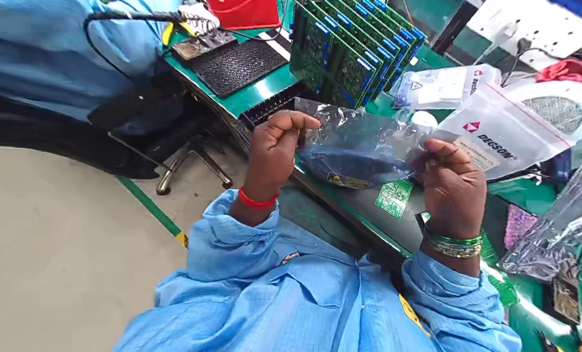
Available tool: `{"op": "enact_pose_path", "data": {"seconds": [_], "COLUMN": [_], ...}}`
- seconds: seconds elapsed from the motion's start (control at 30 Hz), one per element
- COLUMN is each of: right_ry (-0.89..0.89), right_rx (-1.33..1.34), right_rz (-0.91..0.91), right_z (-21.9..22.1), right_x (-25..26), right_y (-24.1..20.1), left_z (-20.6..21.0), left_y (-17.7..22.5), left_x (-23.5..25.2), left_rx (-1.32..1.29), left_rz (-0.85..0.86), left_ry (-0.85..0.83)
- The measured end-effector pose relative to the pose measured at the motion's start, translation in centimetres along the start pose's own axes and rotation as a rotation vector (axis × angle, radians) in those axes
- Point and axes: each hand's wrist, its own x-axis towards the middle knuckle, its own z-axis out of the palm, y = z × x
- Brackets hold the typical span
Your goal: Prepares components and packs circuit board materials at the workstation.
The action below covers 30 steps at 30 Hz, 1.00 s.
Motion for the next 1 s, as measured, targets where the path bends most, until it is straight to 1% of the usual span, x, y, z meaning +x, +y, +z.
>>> {"op": "enact_pose_path", "data": {"seconds": [0.07,0.13,0.2,0.27,0.33,0.4,0.47,0.5,0.57,0.7,0.83,0.87,0.93,1.0], "right_ry": [-0.033,-0.094,-0.117,-0.094,-0.079,-0.032,0.066,0.106,0.130,0.117,-0.027,-0.038,-0.017,-0.019], "right_rx": [-0.006,0.006,-0.008,-0.057,-0.057,0.019,0.079,0.068,-0.001,-0.059,-0.034,-0.046,-0.085,-0.103], "right_rz": [-0.050,-0.081,-0.114,-0.123,-0.116,-0.068,-0.040,-0.046,-0.083,-0.156,-0.200,-0.229,-0.281,-0.264], "right_z": [-0.2,-0.6,-1.0,-1.2,-1.4,-1.6,-2.2,-2.7,-2.6,-1.6,-0.9,-0.7,-0.2,-0.3], "right_x": [-0.3,-0.4,-0.5,-0.6,-0.6,-0.5,-0.3,-0.3,-0.6,-1.1,-0.9,-1.0,-1.0,-1.2], "right_y": [-0.6,-0.8,-0.6,-0.4,-0.3,-0.3,-0.2,-0.2,-0.6,-0.5,0.4,0.6,0.6,0.5], "left_z": [-0.3,-0.5,-0.8,-1.1,-1.1,-1.2,-1.5,-1.6,-1.3,-0.9,-1.0,-1.0,-1.1,-1.5], "left_y": [0.9,1.4,1.6,1.5,1.1,0.9,0.6,0.5,0.6,0.9,0.6,0.5,0.7,0.9], "left_x": [-0.2,-0.3,-0.5,-0.6,-0.4,-0.3,-0.3,-0.3,-0.3,-0.7,-0.6,-0.6,-0.7,-1.0], "left_rx": [0.027,0.023,0.048,0.102,0.092,0.020,-0.023,-0.029,-0.006,0.054,0.040,0.037,0.044,0.046], "left_rz": [0.026,0.042,0.051,0.082,0.101,0.049,-0.022,-0.041,-0.019,0.028,0.090,0.107,0.097,0.038], "left_ry": [-0.048,-0.085,-0.126,-0.127,-0.104,-0.065,-0.031,-0.023,-0.016,-0.031,-0.041,-0.052,-0.107,-0.190]}}
